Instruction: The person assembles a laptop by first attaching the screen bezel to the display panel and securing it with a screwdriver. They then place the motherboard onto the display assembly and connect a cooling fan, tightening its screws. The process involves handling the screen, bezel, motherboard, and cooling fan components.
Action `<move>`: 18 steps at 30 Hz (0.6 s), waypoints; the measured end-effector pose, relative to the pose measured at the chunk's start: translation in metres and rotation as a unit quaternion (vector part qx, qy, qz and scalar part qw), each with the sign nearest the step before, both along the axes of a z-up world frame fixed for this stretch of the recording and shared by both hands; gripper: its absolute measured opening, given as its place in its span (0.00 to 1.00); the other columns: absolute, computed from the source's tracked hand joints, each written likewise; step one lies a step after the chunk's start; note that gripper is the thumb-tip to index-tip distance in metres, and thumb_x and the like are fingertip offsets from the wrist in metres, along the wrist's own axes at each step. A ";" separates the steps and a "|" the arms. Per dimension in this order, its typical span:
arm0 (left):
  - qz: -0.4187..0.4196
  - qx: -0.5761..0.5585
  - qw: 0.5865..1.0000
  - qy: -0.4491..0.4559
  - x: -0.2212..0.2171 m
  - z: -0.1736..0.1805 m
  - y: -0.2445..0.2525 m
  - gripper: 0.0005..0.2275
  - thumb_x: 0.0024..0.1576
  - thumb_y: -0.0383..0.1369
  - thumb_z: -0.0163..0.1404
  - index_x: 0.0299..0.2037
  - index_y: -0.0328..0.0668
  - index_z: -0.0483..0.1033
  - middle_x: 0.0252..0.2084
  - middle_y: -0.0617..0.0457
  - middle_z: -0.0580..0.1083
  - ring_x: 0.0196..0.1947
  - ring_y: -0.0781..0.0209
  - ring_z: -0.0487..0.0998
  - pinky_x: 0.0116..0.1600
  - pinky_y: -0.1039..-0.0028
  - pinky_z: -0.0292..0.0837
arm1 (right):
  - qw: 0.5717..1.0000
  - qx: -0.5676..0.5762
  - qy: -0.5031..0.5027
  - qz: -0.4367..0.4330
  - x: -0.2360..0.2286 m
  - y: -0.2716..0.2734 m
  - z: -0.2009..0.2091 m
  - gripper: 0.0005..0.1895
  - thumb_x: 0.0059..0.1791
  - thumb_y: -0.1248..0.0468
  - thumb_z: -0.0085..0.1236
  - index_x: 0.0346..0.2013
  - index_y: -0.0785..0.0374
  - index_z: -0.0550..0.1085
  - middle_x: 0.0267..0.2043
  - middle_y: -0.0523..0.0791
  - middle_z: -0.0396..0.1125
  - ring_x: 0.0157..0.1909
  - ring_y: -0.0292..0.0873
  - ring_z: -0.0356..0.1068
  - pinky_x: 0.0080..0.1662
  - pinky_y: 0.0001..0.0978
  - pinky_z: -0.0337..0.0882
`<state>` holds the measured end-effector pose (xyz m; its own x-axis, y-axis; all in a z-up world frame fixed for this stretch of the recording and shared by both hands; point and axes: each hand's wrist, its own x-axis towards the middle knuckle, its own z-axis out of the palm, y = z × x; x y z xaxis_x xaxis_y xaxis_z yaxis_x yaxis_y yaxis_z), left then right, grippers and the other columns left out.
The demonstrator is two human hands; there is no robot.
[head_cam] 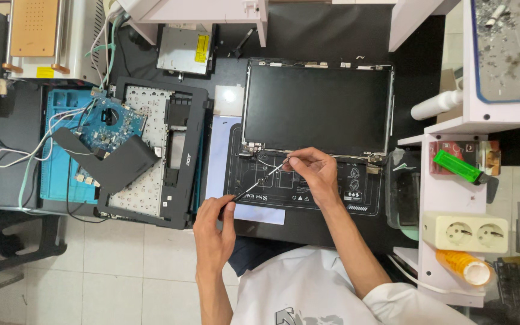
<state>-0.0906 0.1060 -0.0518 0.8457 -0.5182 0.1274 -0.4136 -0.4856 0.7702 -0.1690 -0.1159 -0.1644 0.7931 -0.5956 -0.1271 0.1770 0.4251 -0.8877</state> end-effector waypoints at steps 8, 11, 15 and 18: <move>-0.005 0.008 1.000 0.005 -0.003 0.001 -0.002 0.05 0.62 0.26 0.51 0.42 0.33 0.78 0.28 0.50 0.70 0.30 0.56 0.70 0.39 0.67 0.66 | 1.000 -0.007 -0.004 -0.008 -0.006 -0.002 0.002 0.05 0.51 0.72 0.60 0.41 0.71 0.77 0.37 0.51 0.76 0.41 0.43 0.77 0.49 0.36 0.78; -0.001 0.002 1.000 -0.001 -0.002 0.005 -0.006 0.05 0.61 0.27 0.51 0.42 0.33 0.78 0.28 0.49 0.69 0.31 0.55 0.69 0.40 0.67 0.65 | 1.000 -0.015 -0.018 -0.009 -0.004 -0.004 0.008 0.05 0.51 0.72 0.60 0.41 0.71 0.77 0.37 0.51 0.76 0.41 0.43 0.77 0.49 0.37 0.79; -0.007 -0.005 1.000 -0.004 -0.002 0.005 -0.007 0.05 0.62 0.27 0.51 0.42 0.33 0.78 0.28 0.50 0.70 0.31 0.55 0.69 0.41 0.66 0.65 | 0.999 0.005 -0.035 -0.008 -0.009 -0.006 0.009 0.11 0.51 0.70 0.60 0.47 0.68 0.76 0.41 0.50 0.75 0.43 0.42 0.77 0.50 0.36 0.78; -0.017 0.001 1.000 -0.002 -0.002 0.003 -0.006 0.05 0.62 0.26 0.50 0.42 0.32 0.78 0.28 0.49 0.70 0.31 0.54 0.69 0.41 0.66 0.65 | 0.997 0.025 -0.070 0.021 -0.012 -0.011 0.001 0.13 0.51 0.68 0.60 0.50 0.68 0.77 0.45 0.50 0.75 0.46 0.42 0.77 0.51 0.37 0.78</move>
